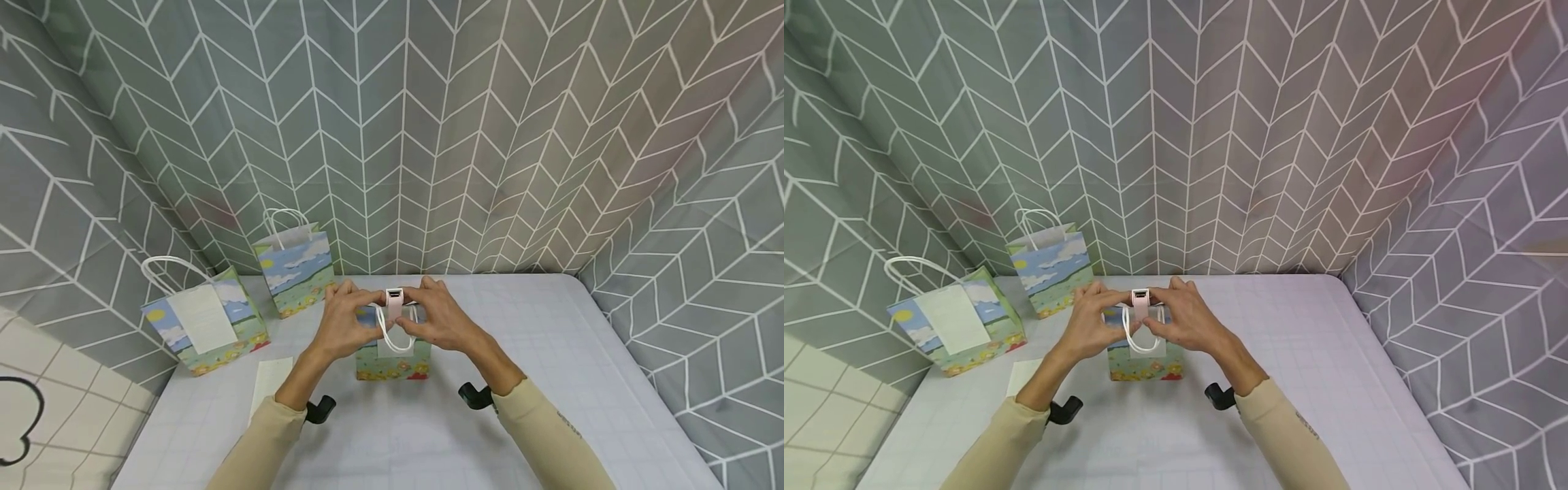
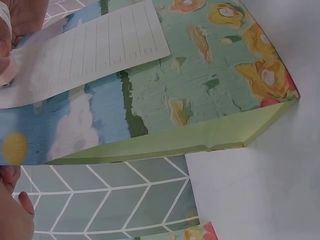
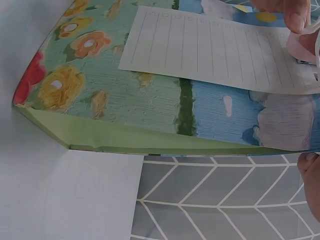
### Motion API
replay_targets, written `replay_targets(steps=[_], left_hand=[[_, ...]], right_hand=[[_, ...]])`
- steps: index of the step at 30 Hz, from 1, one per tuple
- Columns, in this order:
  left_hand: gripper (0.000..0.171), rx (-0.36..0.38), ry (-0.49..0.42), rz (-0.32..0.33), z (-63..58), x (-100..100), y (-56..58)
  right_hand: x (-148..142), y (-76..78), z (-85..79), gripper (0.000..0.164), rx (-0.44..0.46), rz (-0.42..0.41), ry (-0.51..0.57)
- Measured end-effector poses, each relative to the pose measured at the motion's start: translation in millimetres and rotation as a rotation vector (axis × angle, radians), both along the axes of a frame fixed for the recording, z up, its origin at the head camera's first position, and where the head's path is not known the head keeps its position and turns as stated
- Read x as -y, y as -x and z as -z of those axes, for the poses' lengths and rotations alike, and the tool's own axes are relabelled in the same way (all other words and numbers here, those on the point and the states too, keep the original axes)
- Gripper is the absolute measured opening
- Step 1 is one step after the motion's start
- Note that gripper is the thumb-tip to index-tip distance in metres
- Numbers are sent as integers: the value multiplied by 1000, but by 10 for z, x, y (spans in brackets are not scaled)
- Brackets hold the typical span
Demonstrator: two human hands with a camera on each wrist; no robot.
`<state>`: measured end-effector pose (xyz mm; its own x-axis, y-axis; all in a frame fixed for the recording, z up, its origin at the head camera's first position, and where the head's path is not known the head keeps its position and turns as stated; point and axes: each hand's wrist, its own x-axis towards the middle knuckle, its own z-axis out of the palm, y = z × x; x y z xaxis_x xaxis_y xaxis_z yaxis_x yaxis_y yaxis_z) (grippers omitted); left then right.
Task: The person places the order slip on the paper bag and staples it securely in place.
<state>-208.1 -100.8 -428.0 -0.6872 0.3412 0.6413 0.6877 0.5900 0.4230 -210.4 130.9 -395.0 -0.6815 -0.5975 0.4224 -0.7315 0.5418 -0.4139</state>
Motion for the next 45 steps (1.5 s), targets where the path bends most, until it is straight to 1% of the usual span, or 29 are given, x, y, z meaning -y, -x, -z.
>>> replay_targets(steps=[7,13,17,20,24,26,29,35,39,45], left_hand=[[42,19,-44,32,23,16,21],[40,23,-66,59,29,16,23],[40,10,-73,83,35,21,57],[42,2,-99,100,33,33,93],[43,23,-116,113,41,52,100],[43,36,-97,113,45,57,88],[43,30,-63,106,33,53,80],[41,34,-35,85,6,46,80],[42,44,-24,83,8,51,70],[46,73,-15,92,15,67,33]], right_hand=[[-3,9,34,38,-25,-46,27],[0,-11,47,39,-58,-57,24],[9,3,42,38,-87,-68,20],[33,40,17,34,-107,-73,16],[35,63,6,32,-93,-68,7],[15,51,18,33,-83,-63,5],[-4,30,21,33,-91,-48,0],[-7,31,-11,37,-99,-2,-21],[-24,24,-30,43,-72,25,-28],[-44,20,3,46,-24,20,-2]])
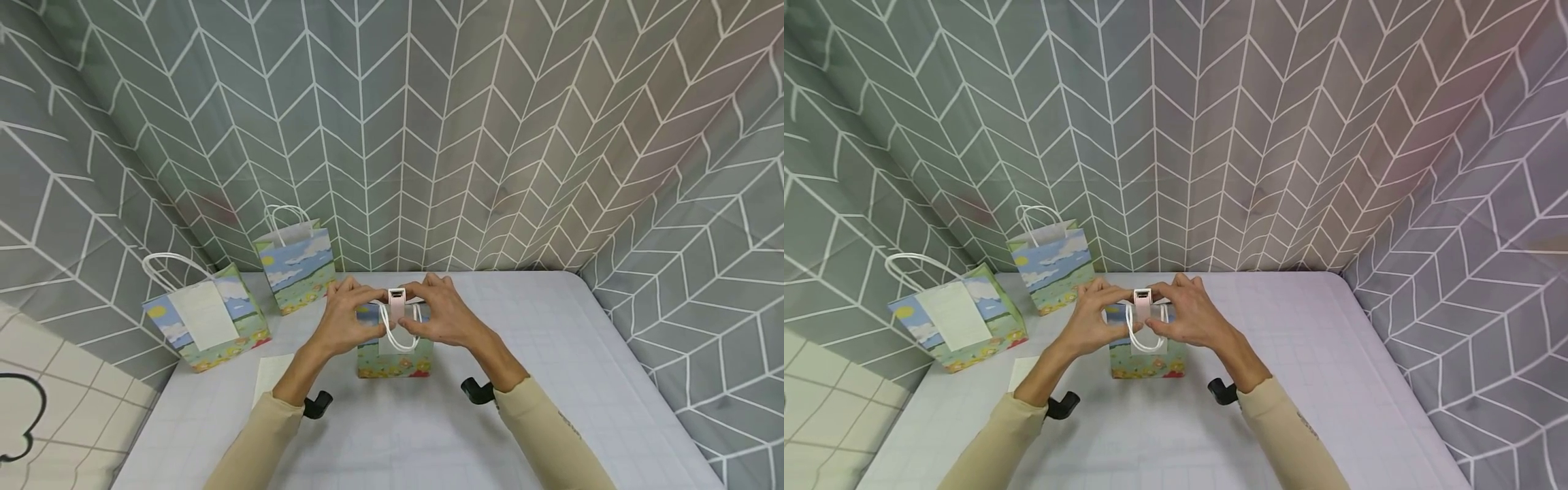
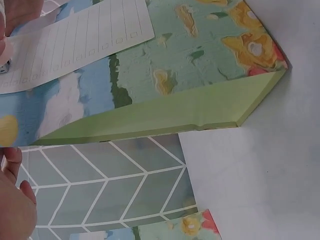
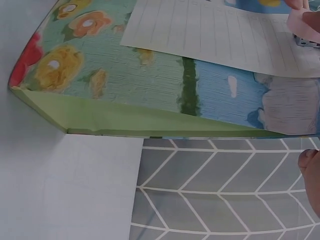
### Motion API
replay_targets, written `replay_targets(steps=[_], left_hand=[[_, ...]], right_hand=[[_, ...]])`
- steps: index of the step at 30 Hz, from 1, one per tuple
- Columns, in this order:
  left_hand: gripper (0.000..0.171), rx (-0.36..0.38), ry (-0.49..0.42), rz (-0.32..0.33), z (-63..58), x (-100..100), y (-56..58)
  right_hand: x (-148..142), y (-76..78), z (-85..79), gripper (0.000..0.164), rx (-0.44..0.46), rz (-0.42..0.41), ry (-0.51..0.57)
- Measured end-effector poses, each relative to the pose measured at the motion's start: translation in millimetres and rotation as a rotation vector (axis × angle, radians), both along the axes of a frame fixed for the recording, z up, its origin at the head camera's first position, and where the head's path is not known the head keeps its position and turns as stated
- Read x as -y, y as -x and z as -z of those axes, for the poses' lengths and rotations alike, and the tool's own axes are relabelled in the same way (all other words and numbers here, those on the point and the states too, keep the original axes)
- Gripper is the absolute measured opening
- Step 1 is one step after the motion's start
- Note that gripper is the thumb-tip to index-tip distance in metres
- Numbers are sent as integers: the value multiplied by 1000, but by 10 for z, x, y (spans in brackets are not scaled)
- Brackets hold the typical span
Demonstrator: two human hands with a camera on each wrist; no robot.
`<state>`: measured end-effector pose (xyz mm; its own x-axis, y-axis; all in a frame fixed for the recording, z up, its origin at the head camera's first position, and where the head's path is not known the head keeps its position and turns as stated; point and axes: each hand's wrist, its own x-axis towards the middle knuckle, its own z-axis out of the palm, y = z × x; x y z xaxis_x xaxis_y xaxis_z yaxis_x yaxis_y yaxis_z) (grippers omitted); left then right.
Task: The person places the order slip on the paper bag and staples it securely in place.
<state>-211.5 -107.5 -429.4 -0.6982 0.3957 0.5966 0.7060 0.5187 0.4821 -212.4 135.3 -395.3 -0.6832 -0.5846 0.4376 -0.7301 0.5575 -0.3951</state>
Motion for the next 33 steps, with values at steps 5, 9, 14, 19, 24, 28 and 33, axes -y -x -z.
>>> replay_targets(steps=[5,9,14,19,24,28,33], left_hand=[[48,-15,-1,-2,7,14,-9],[46,-18,-4,6,13,21,3],[42,-11,-11,-11,26,41,12],[37,-22,-7,-32,52,48,8],[33,-24,-30,-42,64,79,-13],[30,-16,-53,-54,78,123,-21],[22,-10,-75,-71,91,175,-38]], right_hand=[[-7,15,22,48,14,-8,23],[-26,15,4,48,32,-14,66],[-41,9,-3,48,62,-3,100],[-49,5,14,47,81,6,125],[-51,1,22,48,79,6,149],[-62,-8,15,49,86,22,183],[-78,-19,-12,50,77,36,250]])
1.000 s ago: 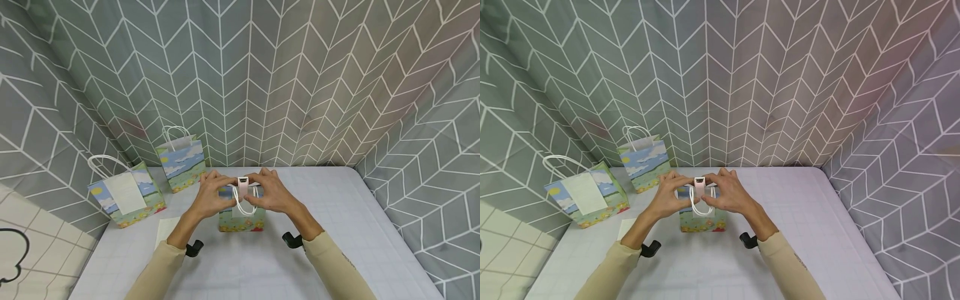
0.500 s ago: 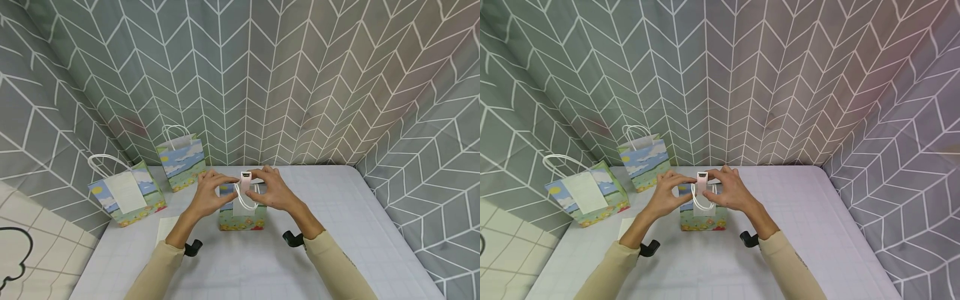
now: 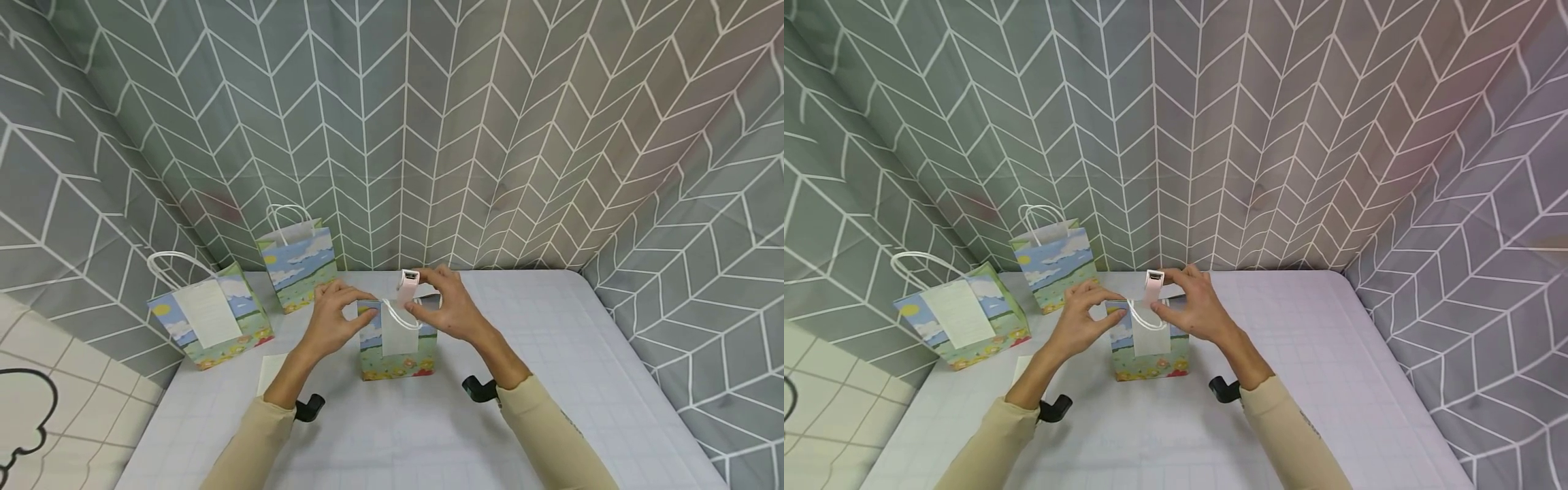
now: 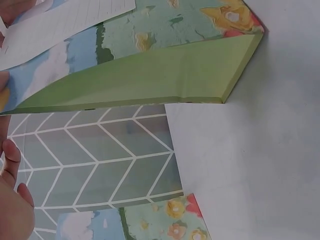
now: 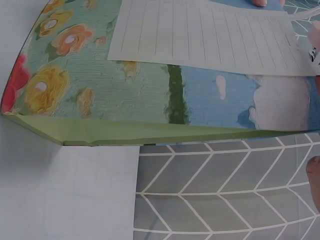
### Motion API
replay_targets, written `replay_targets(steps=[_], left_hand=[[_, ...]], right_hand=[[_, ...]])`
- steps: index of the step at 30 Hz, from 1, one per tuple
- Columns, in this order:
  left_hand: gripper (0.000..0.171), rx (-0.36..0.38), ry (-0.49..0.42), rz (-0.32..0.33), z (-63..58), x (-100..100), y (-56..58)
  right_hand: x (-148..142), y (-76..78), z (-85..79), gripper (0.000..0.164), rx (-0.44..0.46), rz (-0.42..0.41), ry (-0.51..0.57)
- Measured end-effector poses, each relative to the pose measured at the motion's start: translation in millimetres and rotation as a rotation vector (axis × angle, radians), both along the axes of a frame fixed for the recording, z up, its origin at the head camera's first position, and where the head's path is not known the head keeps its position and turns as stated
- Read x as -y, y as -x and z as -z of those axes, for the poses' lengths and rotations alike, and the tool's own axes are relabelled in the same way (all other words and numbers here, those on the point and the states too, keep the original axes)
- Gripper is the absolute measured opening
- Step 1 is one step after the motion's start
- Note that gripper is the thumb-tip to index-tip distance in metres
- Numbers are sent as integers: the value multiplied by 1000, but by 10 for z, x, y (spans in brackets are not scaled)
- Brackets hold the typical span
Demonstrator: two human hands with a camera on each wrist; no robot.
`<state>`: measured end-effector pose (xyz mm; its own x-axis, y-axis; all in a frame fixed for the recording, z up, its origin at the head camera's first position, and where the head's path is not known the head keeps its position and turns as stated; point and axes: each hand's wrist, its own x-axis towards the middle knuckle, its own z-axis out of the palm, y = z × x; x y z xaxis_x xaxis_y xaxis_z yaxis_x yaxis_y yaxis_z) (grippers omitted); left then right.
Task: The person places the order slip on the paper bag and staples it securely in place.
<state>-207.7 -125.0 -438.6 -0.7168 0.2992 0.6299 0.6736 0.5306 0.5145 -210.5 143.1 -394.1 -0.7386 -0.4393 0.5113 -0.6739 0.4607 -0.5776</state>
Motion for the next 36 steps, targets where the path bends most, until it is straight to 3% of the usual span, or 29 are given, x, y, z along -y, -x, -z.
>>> replay_targets(steps=[10,16,22,28,36], left_hand=[[20,2,-27,-7,15,65,-19],[22,-6,-6,-38,-1,69,48],[21,-16,-29,-74,-20,79,151],[22,-1,-82,-107,4,98,233],[21,16,-72,-127,-15,50,417]], right_hand=[[-96,26,-19,50,-50,56,120],[-295,31,27,49,-36,111,151],[-591,9,173,49,-8,190,93],[-871,-53,372,46,114,254,-8],[-1171,-181,605,43,268,244,-143]])
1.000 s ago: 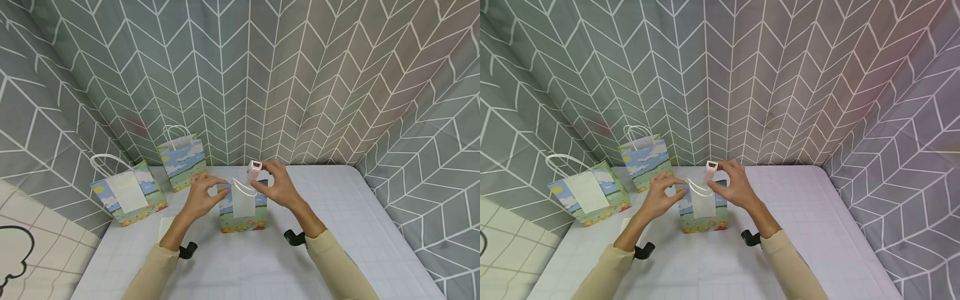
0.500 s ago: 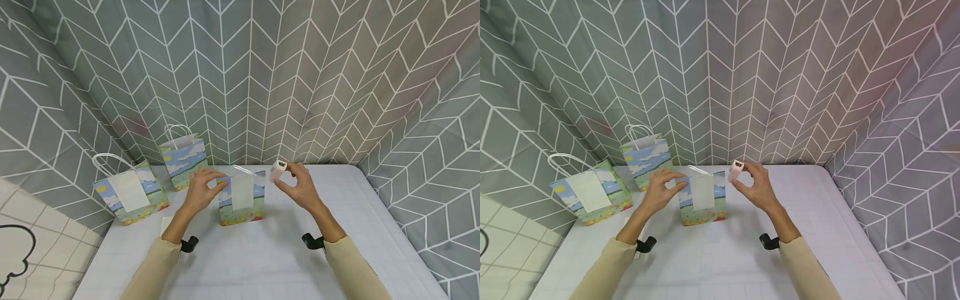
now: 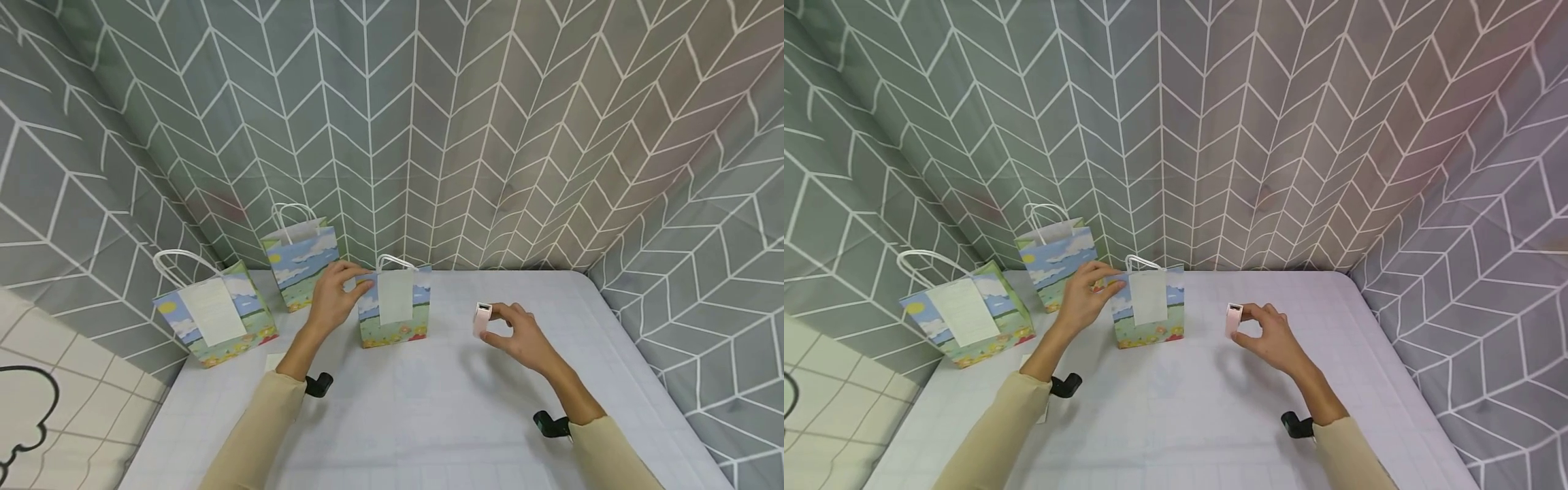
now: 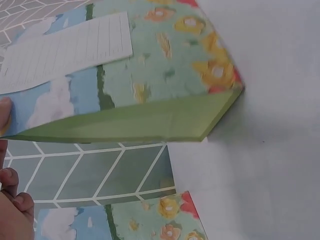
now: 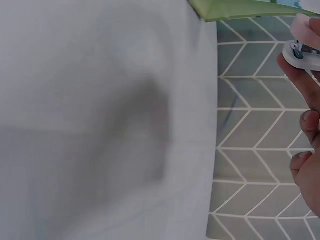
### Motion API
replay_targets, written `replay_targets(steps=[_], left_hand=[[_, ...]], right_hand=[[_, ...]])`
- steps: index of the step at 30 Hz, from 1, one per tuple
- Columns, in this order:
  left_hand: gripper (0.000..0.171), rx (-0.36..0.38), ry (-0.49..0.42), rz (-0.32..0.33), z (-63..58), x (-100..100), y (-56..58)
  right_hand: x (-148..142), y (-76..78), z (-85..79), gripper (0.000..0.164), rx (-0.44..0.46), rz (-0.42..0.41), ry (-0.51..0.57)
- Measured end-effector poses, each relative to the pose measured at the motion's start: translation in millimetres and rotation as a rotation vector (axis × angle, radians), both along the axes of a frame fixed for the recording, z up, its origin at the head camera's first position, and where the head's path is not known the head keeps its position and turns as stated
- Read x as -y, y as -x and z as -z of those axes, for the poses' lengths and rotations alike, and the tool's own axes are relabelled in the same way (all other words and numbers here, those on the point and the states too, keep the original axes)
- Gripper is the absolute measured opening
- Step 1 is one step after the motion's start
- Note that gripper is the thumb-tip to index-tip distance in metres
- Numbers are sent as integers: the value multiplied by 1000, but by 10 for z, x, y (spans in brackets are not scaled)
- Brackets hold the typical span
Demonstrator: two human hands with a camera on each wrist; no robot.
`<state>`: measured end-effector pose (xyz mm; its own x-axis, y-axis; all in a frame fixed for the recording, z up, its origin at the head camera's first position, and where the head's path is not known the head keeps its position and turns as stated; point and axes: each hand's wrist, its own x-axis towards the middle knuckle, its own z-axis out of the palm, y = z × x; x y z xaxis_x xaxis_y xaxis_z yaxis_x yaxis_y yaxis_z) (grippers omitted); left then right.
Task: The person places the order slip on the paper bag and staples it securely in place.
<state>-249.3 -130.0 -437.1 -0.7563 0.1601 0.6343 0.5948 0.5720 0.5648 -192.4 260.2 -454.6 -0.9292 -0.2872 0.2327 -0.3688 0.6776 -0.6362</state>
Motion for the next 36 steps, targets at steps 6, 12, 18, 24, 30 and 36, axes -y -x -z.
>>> replay_targets(steps=[6,12,18,24,30,36], left_hand=[[22,-5,-33,7,-22,-58,126],[24,81,-81,-24,-6,-109,211],[25,103,-83,-68,13,-147,287],[25,78,-67,-85,9,-190,369],[27,120,-71,-99,-7,-217,432],[27,145,-64,-97,-23,-227,492]], right_hand=[[-128,-76,137,37,83,-47,-55],[-192,-120,234,34,212,-91,-81],[-228,-173,297,36,311,-100,-103],[-245,-210,354,40,352,-111,-109],[-255,-236,394,43,422,-140,-101],[-263,-258,408,39,446,-175,-95]])
